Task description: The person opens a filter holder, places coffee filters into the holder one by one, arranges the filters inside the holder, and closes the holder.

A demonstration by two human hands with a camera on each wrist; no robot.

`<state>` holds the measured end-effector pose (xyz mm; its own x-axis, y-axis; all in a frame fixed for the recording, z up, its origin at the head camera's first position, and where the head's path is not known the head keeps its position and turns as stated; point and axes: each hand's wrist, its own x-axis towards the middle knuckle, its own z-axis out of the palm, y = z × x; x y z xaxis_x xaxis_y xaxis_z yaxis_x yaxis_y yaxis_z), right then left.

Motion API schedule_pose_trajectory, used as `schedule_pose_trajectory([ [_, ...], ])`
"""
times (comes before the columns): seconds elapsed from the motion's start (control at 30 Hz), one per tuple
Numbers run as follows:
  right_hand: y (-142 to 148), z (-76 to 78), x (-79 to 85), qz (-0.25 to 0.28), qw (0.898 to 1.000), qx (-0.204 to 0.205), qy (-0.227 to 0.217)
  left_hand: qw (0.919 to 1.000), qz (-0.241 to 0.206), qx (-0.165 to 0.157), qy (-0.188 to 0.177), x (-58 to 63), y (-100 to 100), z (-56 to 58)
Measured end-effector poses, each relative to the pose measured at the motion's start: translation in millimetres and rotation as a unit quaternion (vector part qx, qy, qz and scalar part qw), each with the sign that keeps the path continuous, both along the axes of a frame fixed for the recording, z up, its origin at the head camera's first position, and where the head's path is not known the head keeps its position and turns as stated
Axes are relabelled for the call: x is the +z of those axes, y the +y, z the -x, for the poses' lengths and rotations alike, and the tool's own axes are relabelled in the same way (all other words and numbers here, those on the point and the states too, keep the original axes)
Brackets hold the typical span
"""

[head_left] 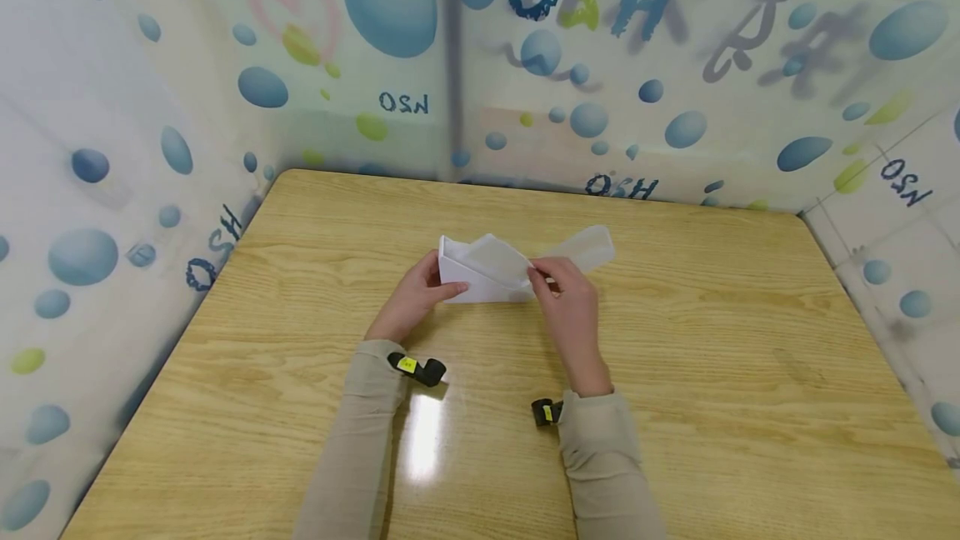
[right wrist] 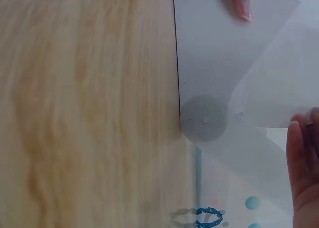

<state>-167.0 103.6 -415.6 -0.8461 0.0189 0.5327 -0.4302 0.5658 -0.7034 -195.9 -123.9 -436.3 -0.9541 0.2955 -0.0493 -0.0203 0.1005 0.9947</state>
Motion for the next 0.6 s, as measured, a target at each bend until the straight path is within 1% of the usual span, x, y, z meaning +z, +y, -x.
schedule_pose_trajectory([
  [0.2,-3.0,0.8,-1.6,-0.049,0.999,-0.006,0.006,1.0000,0.000,-0.004,0.001,-0.3,-0.2,0.1],
  [0.37,-4.3,0.2,-1.0,-0.063,0.998,-0.004,-0.001,1.0000,-0.002,-0.004,0.003,-0.5,0.0,0.3],
  [0.6,-5.1,-1.3,0.4,-0.069,0.997,0.008,-0.040,1.0000,-0.004,-0.005,0.005,-0.9,-0.4,-0.6],
])
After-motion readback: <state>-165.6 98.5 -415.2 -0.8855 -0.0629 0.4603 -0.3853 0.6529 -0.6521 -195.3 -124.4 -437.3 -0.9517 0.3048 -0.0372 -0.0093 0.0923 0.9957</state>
